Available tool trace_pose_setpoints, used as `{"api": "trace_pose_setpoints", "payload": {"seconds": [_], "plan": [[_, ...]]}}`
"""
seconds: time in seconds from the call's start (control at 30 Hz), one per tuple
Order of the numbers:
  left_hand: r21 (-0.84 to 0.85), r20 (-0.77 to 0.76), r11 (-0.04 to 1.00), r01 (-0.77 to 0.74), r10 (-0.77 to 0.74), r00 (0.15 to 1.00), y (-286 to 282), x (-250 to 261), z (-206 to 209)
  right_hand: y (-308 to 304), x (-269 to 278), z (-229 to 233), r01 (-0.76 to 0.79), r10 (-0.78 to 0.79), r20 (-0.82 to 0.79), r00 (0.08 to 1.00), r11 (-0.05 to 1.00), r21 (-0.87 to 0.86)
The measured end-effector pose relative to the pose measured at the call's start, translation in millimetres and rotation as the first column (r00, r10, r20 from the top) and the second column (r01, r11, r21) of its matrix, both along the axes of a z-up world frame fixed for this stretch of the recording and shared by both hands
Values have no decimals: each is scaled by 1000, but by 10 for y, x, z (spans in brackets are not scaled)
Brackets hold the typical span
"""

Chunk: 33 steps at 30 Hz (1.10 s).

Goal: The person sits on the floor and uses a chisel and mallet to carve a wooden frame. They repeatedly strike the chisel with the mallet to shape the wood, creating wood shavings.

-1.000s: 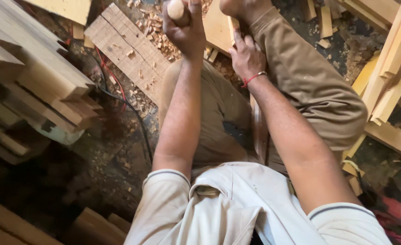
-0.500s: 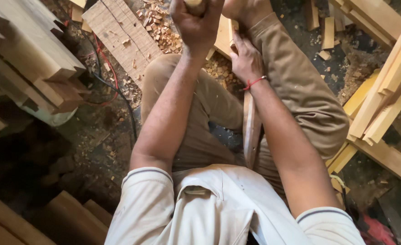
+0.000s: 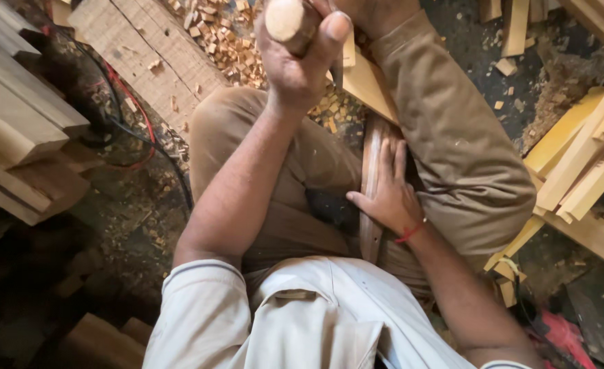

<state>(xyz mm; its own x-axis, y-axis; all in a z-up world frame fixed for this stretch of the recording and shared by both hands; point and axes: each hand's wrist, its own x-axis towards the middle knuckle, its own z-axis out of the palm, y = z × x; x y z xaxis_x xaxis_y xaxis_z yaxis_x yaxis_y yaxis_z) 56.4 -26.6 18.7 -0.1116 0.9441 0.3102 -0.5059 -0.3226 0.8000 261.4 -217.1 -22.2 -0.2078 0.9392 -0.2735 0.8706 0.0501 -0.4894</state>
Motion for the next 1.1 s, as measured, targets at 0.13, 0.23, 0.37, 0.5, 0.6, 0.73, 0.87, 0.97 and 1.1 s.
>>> {"api": "trace_pose_setpoints", "payload": {"seconds": [0.13,0.23,0.37,0.5,0.6,0.73,0.87,0.97,1.1], "plan": [[-21,7,1000,-9,9,1000,-31,13,-116,6,-36,-62,288,-227,179,957,807,-516],[-12,13,1000,-3,3,1000,19,13,-264,0,5,-67,256,-202,166,965,859,-444],[61,-11,998,7,-6,1000,70,-24,-414,8,283,-50,-37,34,-86,996,999,-40],[91,-78,995,43,-36,996,91,-109,-309,-19,524,232,106,-468,-505,725,800,-590],[105,-60,994,9,-3,998,-19,-92,-186,-112,621,670,-20,-561,-667,490,758,-652],[54,-90,998,-28,33,995,-147,30,-110,-77,763,1121,-139,-474,-877,80,866,-481],[73,-103,997,-26,34,994,-106,134,-67,15,893,1182,10,-581,-760,290,796,-605],[67,-121,997,-29,37,992,-118,163,-93,36,909,1058,214,-549,-705,450,832,-511],[60,-214,996,-63,75,974,-168,190,-97,94,902,1074,270,-487,-755,439,873,-406]]}}
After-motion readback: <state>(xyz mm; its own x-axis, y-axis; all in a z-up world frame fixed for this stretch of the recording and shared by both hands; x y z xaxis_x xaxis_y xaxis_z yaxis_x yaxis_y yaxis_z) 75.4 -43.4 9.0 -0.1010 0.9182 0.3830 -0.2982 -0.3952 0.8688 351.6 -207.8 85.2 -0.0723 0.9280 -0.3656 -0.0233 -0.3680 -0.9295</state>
